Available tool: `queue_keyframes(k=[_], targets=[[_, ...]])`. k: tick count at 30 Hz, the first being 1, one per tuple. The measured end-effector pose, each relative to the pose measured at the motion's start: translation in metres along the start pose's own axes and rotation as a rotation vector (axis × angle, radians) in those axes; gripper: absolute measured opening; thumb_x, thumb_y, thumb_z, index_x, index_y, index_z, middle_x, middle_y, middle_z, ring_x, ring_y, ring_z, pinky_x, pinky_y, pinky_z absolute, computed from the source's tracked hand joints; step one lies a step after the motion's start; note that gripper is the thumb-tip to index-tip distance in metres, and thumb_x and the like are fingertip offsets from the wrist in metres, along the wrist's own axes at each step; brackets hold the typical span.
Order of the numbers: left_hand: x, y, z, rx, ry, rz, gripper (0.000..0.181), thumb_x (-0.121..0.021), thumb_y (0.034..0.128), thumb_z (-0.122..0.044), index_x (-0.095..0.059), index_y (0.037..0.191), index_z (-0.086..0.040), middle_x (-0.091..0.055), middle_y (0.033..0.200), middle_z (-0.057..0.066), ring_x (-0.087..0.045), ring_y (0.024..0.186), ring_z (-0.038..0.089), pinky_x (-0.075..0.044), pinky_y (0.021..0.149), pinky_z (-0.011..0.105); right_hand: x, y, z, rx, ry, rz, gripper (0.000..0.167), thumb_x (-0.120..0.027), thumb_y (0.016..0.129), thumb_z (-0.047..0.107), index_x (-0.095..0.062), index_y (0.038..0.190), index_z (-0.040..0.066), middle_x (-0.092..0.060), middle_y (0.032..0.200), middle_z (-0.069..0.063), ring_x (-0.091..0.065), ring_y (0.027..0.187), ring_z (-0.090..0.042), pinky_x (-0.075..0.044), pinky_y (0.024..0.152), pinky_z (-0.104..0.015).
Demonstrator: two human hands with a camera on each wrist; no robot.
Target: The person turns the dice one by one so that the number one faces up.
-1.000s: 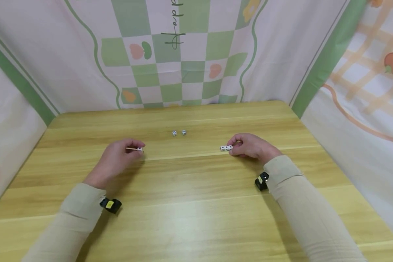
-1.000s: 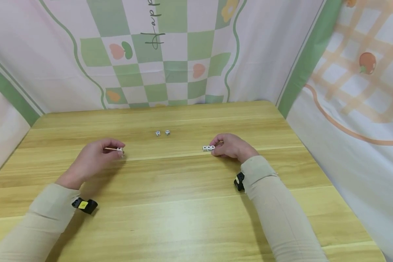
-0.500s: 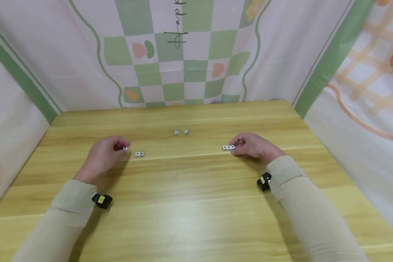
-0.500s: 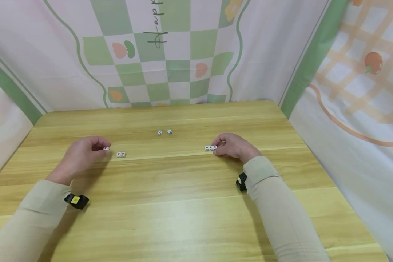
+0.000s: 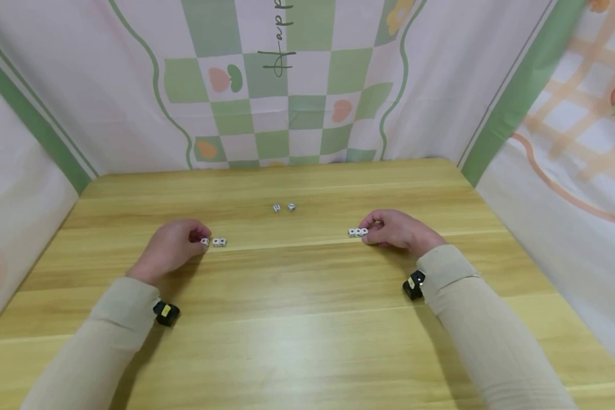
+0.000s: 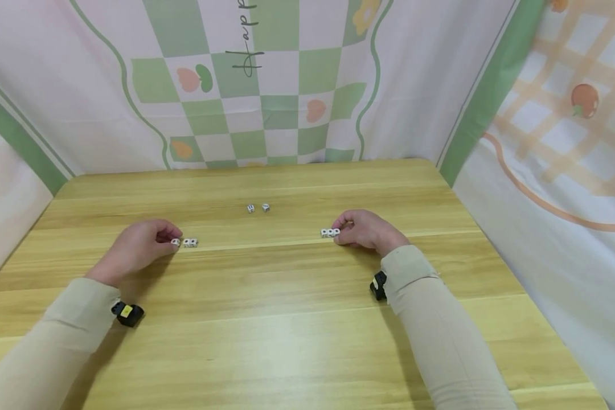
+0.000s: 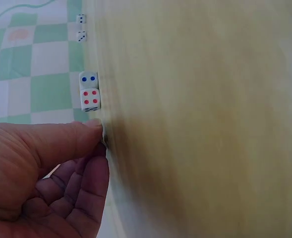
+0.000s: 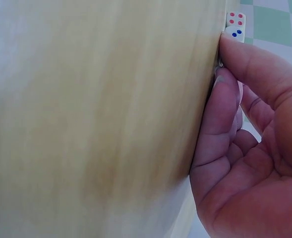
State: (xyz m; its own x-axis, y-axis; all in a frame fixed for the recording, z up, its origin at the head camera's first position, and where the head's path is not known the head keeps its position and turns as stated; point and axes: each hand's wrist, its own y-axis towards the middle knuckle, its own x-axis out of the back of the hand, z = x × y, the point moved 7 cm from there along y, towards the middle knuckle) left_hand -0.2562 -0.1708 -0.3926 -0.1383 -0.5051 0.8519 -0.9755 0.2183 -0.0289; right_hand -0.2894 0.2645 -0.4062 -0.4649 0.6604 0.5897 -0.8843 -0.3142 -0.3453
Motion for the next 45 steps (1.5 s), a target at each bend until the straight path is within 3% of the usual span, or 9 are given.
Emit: queue_keyframes(k=[6, 13, 22, 30, 38, 45], targets=[[-0.003, 0.002, -0.005, -0.005, -0.001, 0.011, 0.017, -0.074, 0.0942, -0.007, -0.073, 0.111, -0.005, -0.073, 0.106, 0.012, -0.066, 0.098, 0.028, -0.052, 0.089, 0.048, 0.001, 0.000, 0.001, 0.013, -0.014, 0.001, 0.031, -0.074, 0.096, 0.010, -0.064, 0.122, -0.002, -0.059, 0.081, 0.002, -0.048, 0.069, -0.012, -0.041, 0.063, -0.025], [-0.008, 0.008, -0.008, 0.007, -0.014, 0.045, 0.017, -0.074, 0.0943, -0.007, -0.073, 0.111, -0.007, -0.073, 0.106, 0.010, -0.064, 0.097, 0.026, -0.052, 0.088, 0.045, 0.002, -0.004, -0.002, -0.006, -0.012, -0.013, 0.029, -0.074, 0.096, 0.011, -0.065, 0.121, -0.001, -0.059, 0.084, 0.000, -0.049, 0.072, -0.014, -0.042, 0.066, -0.026], [-0.014, 0.016, -0.014, -0.028, -0.065, 0.065, 0.024, -0.074, 0.0937, -0.006, -0.070, 0.117, -0.004, -0.072, 0.110, 0.012, -0.065, 0.102, 0.028, -0.052, 0.092, 0.047, 0.006, -0.016, -0.009, -0.026, -0.001, -0.045, 0.030, -0.075, 0.095, 0.012, -0.064, 0.121, -0.001, -0.061, 0.089, -0.002, -0.050, 0.074, -0.014, -0.043, 0.068, -0.026], [-0.008, 0.012, -0.001, -0.041, -0.040, 0.075, 0.026, -0.073, 0.0956, -0.009, -0.069, 0.121, -0.004, -0.071, 0.114, 0.014, -0.065, 0.105, 0.031, -0.052, 0.094, 0.052, -0.003, -0.009, 0.001, 0.024, 0.006, -0.053, 0.030, -0.075, 0.094, 0.012, -0.065, 0.119, -0.001, -0.065, 0.091, -0.004, -0.052, 0.074, -0.013, -0.044, 0.068, -0.025], [0.003, -0.008, 0.023, 0.022, -0.081, 0.068, 0.030, -0.074, 0.0965, -0.013, -0.068, 0.124, -0.003, -0.071, 0.115, 0.014, -0.064, 0.105, 0.029, -0.052, 0.092, 0.049, -0.016, 0.020, 0.018, 0.040, -0.006, 0.002, 0.031, -0.076, 0.094, 0.011, -0.065, 0.121, -0.001, -0.063, 0.088, -0.002, -0.051, 0.072, -0.013, -0.043, 0.067, -0.025], [0.002, -0.015, 0.032, 0.074, -0.123, 0.078, 0.032, -0.072, 0.0981, -0.013, -0.067, 0.128, -0.003, -0.070, 0.116, 0.012, -0.062, 0.105, 0.026, -0.052, 0.092, 0.044, -0.018, 0.025, 0.021, 0.053, -0.010, 0.053, 0.038, -0.076, 0.093, 0.010, -0.063, 0.127, 0.000, -0.064, 0.096, -0.006, -0.053, 0.076, -0.015, -0.045, 0.071, -0.026]])
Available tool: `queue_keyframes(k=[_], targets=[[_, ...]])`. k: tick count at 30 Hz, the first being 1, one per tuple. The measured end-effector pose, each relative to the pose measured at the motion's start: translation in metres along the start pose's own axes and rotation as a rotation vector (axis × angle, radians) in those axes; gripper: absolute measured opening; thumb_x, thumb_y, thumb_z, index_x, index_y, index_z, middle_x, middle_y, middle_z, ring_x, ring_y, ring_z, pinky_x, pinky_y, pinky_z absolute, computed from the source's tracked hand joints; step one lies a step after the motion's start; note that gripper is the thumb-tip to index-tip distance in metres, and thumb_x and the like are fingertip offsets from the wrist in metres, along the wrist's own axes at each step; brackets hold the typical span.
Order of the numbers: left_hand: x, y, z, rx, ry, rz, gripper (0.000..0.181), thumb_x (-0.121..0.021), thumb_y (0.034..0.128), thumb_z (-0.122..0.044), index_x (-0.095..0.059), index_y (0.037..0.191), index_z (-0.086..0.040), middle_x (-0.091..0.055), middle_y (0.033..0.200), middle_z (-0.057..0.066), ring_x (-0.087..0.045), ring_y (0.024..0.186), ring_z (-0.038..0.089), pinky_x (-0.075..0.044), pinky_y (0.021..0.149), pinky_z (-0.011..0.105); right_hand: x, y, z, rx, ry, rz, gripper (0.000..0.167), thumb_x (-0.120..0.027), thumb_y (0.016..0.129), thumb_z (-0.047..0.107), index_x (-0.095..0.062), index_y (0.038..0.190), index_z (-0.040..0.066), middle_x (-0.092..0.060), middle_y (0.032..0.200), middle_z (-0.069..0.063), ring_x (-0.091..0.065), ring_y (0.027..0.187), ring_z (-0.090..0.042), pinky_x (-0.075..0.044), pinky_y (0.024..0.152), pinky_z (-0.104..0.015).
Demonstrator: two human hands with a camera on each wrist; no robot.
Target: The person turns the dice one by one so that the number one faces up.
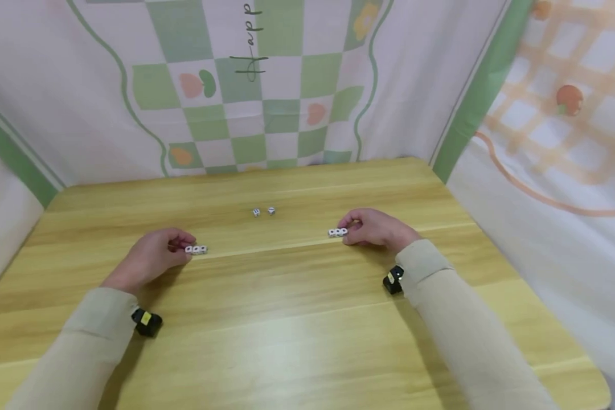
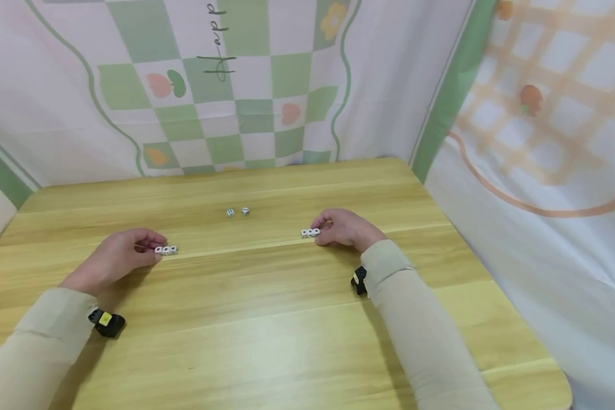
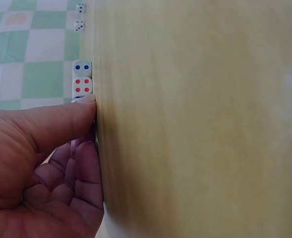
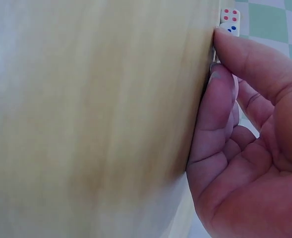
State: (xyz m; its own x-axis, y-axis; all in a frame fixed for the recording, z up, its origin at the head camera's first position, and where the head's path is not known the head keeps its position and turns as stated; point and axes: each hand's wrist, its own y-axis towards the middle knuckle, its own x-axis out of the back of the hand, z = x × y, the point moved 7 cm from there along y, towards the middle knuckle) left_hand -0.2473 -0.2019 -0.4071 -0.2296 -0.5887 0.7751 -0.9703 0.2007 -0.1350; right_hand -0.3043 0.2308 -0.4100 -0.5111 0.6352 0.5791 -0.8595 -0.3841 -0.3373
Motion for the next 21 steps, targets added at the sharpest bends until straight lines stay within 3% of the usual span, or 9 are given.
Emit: queue_keyframes(k=[5, 13, 21], targets=[[-0.008, 0.006, -0.003, 0.015, -0.068, 0.006, 0.034, -0.072, 0.0980, -0.014, -0.066, 0.130, -0.004, -0.070, 0.116, 0.011, -0.063, 0.106, 0.025, -0.052, 0.094, 0.042, 0.011, -0.008, -0.005, -0.006, 0.015, 0.003, 0.044, -0.076, 0.093, 0.011, -0.060, 0.132, -0.002, -0.066, 0.100, -0.007, -0.054, 0.078, -0.015, -0.047, 0.070, -0.025], [-0.024, 0.028, -0.021, 0.002, -0.161, 0.050, 0.034, -0.073, 0.0981, -0.013, -0.065, 0.130, -0.005, -0.069, 0.118, 0.011, -0.063, 0.108, 0.024, -0.051, 0.096, 0.039, 0.034, -0.033, -0.017, -0.030, 0.049, -0.048, 0.049, -0.074, 0.095, 0.011, -0.055, 0.137, -0.006, -0.068, 0.108, -0.011, -0.060, 0.084, -0.013, -0.052, 0.073, -0.026], [-0.025, 0.033, -0.023, -0.007, -0.174, 0.059, 0.031, -0.074, 0.0970, -0.014, -0.067, 0.125, -0.004, -0.068, 0.115, 0.012, -0.062, 0.105, 0.024, -0.050, 0.092, 0.035, 0.043, -0.031, 0.016, 0.003, -0.044, -0.116, 0.049, -0.068, 0.097, 0.017, -0.057, 0.140, -0.004, -0.068, 0.110, -0.011, -0.060, 0.086, -0.019, -0.052, 0.084, -0.034]])
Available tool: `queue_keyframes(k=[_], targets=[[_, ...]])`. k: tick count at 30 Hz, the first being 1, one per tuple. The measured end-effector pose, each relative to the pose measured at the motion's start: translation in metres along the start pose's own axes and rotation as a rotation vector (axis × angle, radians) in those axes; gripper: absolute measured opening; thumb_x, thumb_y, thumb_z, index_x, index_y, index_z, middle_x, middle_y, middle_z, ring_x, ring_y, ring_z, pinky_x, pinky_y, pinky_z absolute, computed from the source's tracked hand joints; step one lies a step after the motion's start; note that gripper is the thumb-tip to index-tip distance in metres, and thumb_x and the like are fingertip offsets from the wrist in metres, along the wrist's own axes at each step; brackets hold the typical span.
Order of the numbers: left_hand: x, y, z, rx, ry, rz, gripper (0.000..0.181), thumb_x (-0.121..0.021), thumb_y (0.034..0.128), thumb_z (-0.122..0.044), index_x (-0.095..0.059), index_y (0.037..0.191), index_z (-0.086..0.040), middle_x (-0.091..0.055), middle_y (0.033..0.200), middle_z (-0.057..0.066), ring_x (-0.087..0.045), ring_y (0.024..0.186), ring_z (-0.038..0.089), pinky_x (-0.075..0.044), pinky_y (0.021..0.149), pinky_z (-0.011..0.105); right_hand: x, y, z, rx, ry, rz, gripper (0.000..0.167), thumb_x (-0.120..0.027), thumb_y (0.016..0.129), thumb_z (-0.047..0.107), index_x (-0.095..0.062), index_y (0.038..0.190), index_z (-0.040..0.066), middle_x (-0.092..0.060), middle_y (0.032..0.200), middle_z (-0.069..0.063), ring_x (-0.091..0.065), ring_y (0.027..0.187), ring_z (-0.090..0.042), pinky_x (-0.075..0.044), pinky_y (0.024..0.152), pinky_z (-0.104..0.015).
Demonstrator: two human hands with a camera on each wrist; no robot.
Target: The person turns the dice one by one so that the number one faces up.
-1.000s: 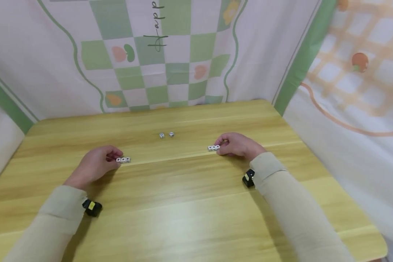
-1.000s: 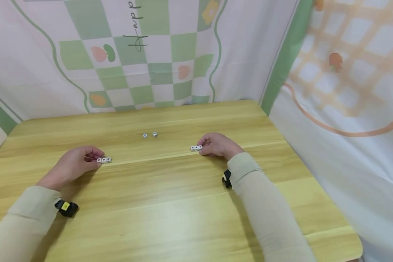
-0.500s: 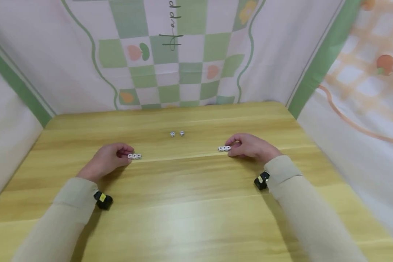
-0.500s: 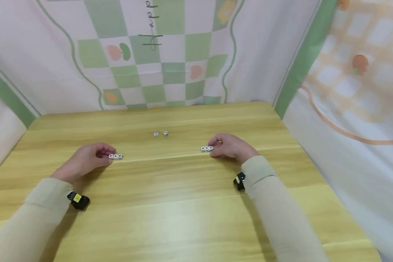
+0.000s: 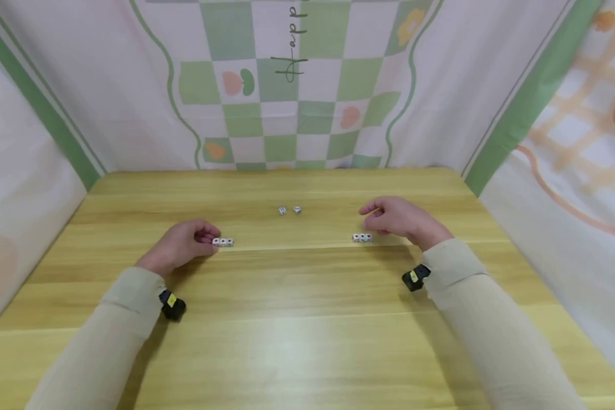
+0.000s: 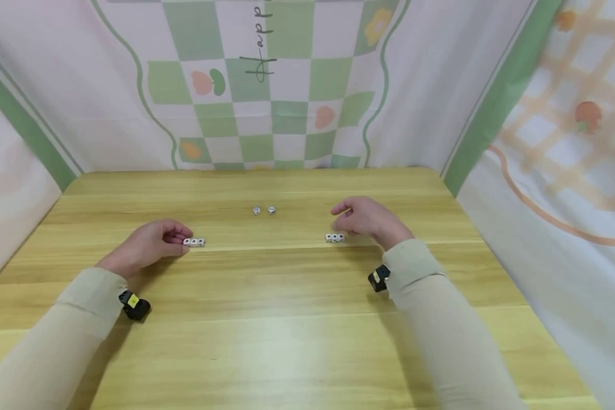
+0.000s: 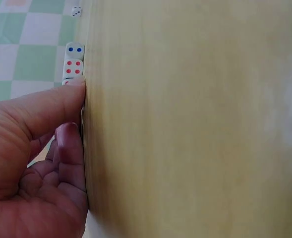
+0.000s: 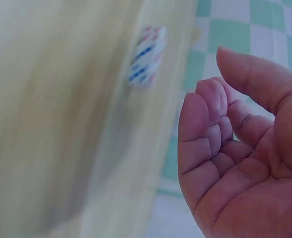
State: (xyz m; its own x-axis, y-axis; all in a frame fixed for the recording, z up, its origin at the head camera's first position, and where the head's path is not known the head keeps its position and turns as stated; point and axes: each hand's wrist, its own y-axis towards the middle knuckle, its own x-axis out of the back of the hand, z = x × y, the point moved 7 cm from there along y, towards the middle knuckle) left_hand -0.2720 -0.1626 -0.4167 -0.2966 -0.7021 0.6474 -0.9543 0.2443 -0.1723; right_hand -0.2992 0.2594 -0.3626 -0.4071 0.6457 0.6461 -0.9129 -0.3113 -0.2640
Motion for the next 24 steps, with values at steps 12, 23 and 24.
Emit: queue_keyframes(k=[12, 23, 24], targets=[[0.002, 0.001, 0.001, 0.003, 0.004, 0.025, 0.027, -0.074, 0.0962, -0.013, -0.069, 0.121, -0.005, -0.068, 0.111, 0.009, -0.060, 0.100, 0.023, -0.048, 0.088, 0.034, -0.040, 0.047, 0.063, 0.049, -0.160, -0.039, 0.043, -0.070, 0.096, 0.014, -0.062, 0.134, -0.003, -0.070, 0.121, -0.017, -0.068, 0.092, -0.021, -0.055, 0.087, -0.034], [0.002, 0.005, -0.004, -0.003, -0.002, 0.025, 0.027, -0.076, 0.0952, -0.011, -0.069, 0.120, -0.003, -0.068, 0.109, 0.010, -0.059, 0.099, 0.021, -0.048, 0.086, 0.031, -0.071, 0.084, 0.087, 0.060, -0.312, -0.063, 0.045, -0.069, 0.098, 0.016, -0.060, 0.139, 0.000, -0.063, 0.141, -0.017, -0.059, 0.130, -0.033, -0.046, 0.111, -0.045], [0.002, 0.005, -0.004, -0.002, -0.003, 0.026, 0.027, -0.076, 0.0951, -0.011, -0.069, 0.120, -0.003, -0.068, 0.109, 0.010, -0.059, 0.098, 0.021, -0.048, 0.086, 0.031, -0.074, 0.086, 0.087, 0.052, -0.312, -0.062, 0.046, -0.070, 0.098, 0.016, -0.060, 0.140, 0.001, -0.062, 0.142, -0.016, -0.058, 0.131, -0.033, -0.045, 0.112, -0.045]])
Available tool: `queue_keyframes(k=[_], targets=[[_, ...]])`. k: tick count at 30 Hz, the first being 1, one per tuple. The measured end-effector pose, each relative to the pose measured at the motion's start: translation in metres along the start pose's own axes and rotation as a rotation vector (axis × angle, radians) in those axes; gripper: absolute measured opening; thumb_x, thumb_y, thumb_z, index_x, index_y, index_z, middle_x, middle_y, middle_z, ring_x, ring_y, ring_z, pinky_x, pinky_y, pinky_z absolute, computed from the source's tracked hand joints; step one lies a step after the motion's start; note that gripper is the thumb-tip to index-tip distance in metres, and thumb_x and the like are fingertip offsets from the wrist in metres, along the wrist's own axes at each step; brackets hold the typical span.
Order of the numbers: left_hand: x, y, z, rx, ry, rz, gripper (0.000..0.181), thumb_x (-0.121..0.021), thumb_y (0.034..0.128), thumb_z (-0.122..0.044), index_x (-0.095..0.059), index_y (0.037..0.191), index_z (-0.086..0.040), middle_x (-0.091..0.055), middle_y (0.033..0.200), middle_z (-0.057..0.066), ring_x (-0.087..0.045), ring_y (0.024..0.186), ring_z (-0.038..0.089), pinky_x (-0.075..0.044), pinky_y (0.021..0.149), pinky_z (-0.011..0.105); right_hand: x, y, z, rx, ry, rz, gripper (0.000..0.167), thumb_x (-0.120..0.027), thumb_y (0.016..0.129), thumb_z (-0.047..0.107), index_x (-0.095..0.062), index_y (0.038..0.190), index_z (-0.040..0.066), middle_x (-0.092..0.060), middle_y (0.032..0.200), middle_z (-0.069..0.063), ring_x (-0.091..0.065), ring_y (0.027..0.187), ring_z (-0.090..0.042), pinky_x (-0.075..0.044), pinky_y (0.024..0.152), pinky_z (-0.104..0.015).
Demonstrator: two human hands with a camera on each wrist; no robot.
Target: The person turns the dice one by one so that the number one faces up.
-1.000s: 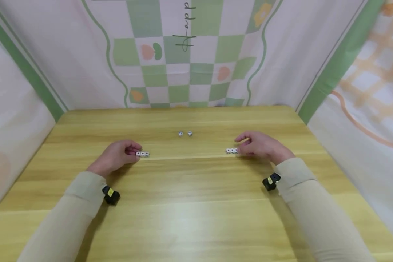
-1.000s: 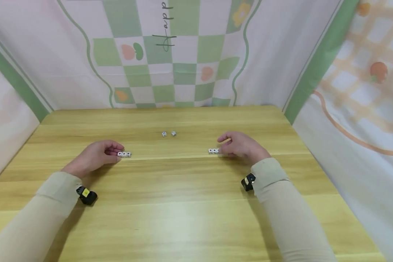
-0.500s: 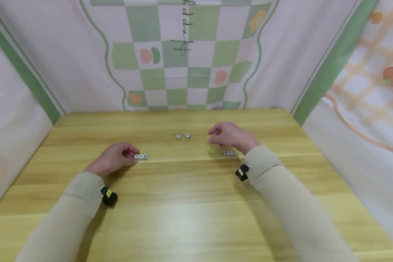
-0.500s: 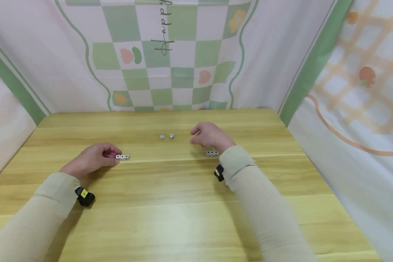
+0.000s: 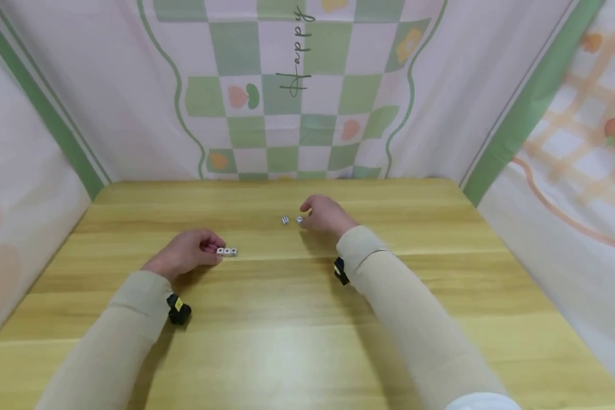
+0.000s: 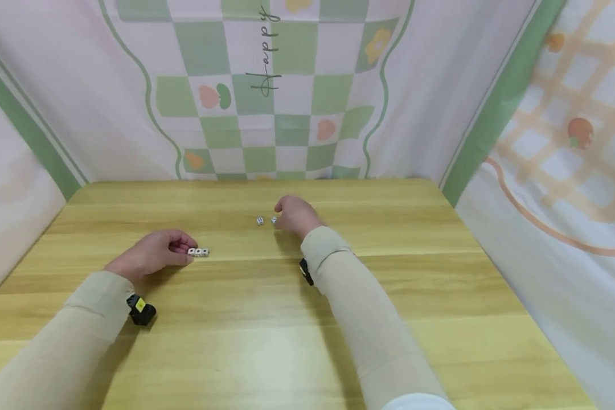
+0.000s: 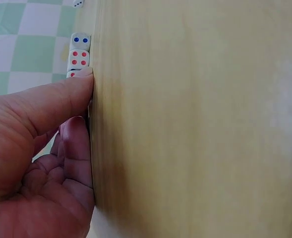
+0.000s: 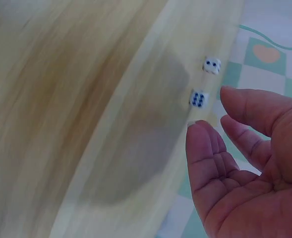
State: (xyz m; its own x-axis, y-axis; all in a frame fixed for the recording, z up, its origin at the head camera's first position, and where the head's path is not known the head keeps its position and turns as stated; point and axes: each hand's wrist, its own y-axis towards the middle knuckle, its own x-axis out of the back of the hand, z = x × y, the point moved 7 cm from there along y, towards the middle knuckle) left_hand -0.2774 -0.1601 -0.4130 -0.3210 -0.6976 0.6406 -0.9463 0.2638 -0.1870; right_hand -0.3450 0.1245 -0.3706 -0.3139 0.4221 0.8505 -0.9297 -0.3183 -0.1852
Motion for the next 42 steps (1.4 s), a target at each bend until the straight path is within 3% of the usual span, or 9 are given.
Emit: queue_keyframes(k=[10, 21, 29, 33, 42], targets=[[-0.011, 0.001, 0.000, 0.038, -0.039, 0.035, 0.026, -0.077, 0.0940, -0.008, -0.069, 0.119, -0.005, -0.065, 0.107, 0.008, -0.056, 0.095, 0.021, -0.047, 0.085, 0.032, -0.018, 0.004, -0.004, -0.052, -0.083, 0.002, 0.050, -0.067, 0.099, 0.027, -0.058, 0.143, 0.003, -0.060, 0.147, -0.015, -0.053, 0.138, -0.034, -0.039, 0.118, -0.045], [-0.012, 0.000, -0.002, 0.031, -0.003, 0.052, 0.024, -0.076, 0.0951, -0.011, -0.068, 0.117, -0.005, -0.065, 0.105, 0.008, -0.056, 0.094, 0.022, -0.046, 0.084, 0.033, -0.024, 0.005, 0.001, -0.071, -0.221, -0.019, 0.025, -0.062, 0.103, 0.020, -0.069, 0.123, 0.007, -0.072, 0.125, -0.009, -0.066, 0.113, -0.026, -0.051, 0.102, -0.043], [-0.010, 0.000, -0.002, 0.031, -0.012, 0.055, 0.025, -0.075, 0.0954, -0.012, -0.068, 0.118, -0.005, -0.064, 0.106, 0.008, -0.055, 0.095, 0.022, -0.046, 0.084, 0.034, -0.027, 0.004, -0.001, -0.085, -0.200, 0.004, 0.030, -0.057, 0.105, 0.017, -0.066, 0.132, 0.006, -0.068, 0.137, -0.010, -0.062, 0.126, -0.028, -0.047, 0.110, -0.043], [-0.007, -0.001, -0.002, 0.020, -0.004, 0.053, 0.026, -0.075, 0.0957, -0.012, -0.067, 0.119, -0.005, -0.064, 0.107, 0.008, -0.055, 0.096, 0.022, -0.045, 0.085, 0.034, -0.027, 0.000, 0.004, -0.055, -0.204, 0.012, 0.032, -0.056, 0.106, 0.018, -0.066, 0.135, 0.008, -0.066, 0.141, -0.009, -0.059, 0.132, -0.029, -0.044, 0.114, -0.043], [-0.003, 0.000, -0.001, 0.011, -0.013, 0.057, 0.027, -0.075, 0.0959, -0.013, -0.067, 0.120, -0.004, -0.064, 0.109, 0.008, -0.055, 0.098, 0.022, -0.046, 0.086, 0.034, -0.019, -0.019, 0.012, 0.013, -0.201, -0.020, 0.029, -0.057, 0.107, 0.024, -0.070, 0.129, 0.010, -0.070, 0.133, -0.007, -0.064, 0.125, -0.026, -0.048, 0.110, -0.042]])
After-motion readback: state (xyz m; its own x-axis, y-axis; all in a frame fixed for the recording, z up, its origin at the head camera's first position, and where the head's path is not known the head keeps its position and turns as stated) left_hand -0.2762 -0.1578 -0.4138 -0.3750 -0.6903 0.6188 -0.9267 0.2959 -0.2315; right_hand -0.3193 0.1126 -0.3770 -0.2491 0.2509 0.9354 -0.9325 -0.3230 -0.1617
